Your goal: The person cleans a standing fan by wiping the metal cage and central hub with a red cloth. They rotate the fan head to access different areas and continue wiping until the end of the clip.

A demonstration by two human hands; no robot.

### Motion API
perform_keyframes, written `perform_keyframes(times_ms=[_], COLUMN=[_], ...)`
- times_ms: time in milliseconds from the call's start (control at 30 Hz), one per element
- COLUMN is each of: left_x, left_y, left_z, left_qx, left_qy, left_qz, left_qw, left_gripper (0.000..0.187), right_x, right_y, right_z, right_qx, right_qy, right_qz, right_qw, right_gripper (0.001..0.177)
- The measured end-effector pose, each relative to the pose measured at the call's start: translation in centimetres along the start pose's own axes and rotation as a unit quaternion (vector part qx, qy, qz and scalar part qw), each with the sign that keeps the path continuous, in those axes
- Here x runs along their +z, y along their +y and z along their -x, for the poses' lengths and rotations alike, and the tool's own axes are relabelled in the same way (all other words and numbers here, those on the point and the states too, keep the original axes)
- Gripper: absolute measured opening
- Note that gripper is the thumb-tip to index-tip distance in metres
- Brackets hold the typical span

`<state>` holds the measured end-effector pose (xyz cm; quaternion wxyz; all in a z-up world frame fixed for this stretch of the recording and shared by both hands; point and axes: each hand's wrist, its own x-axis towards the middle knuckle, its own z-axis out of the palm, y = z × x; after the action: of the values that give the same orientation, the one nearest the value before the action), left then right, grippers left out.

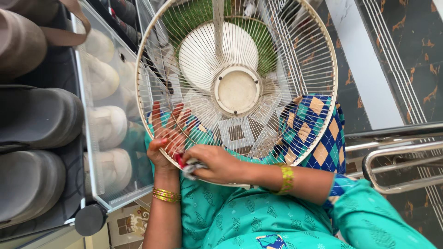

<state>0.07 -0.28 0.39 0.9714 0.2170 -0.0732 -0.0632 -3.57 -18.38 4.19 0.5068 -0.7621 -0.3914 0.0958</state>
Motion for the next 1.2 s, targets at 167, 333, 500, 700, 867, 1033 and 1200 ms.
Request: perform_keyframes(times_ms=[167, 333, 500, 700, 867, 1033, 1200], left_x=[-0.4, 0.1, 0.9, 1.3, 0.5, -0.9, -0.5], left_y=[0.2, 0.1, 0.3, 0.1, 0.1, 0.4, 0.5], left_z=[0.1, 0.2, 0.4, 0.2, 0.5, 0.5, 0.4], left_qx=[-0.001, 0.008, 0.008, 0.015, 0.012, 0.005, 0.001], left_qy=[0.011, -0.007, 0.011, -0.007, -0.001, -0.043, -0.027], left_qz=[0.016, 0.008, -0.004, 0.008, -0.007, 0.038, 0.017], left_qw=[1.0, 1.0, 1.0, 1.0, 1.0, 0.998, 0.999], left_gripper=[0.107, 0.107, 0.106, 0.108, 0.107, 0.101, 0.105], right_x=[0.7, -2.3, -5.9, -11.0, -15.1, -16.0, -15.7], right_y=[-0.1, 0.3, 0.3, 0.6, -0.1, 0.1, 0.6], right_z=[-1.0, 2.4, 6.5, 10.4, 12.5, 12.6, 12.2], right_qx=[-0.051, 0.018, 0.09, 0.264, 0.25, 0.202, 0.22], right_qy=[0.018, -0.15, -0.237, -0.164, 0.074, 0.23, 0.185], right_qz=[0.007, 0.048, 0.081, 0.145, 0.249, 0.294, 0.322], right_qw=[0.998, 0.987, 0.964, 0.939, 0.933, 0.905, 0.902], right_gripper=[0.03, 0.023, 0.023, 0.029, 0.022, 0.023, 0.032])
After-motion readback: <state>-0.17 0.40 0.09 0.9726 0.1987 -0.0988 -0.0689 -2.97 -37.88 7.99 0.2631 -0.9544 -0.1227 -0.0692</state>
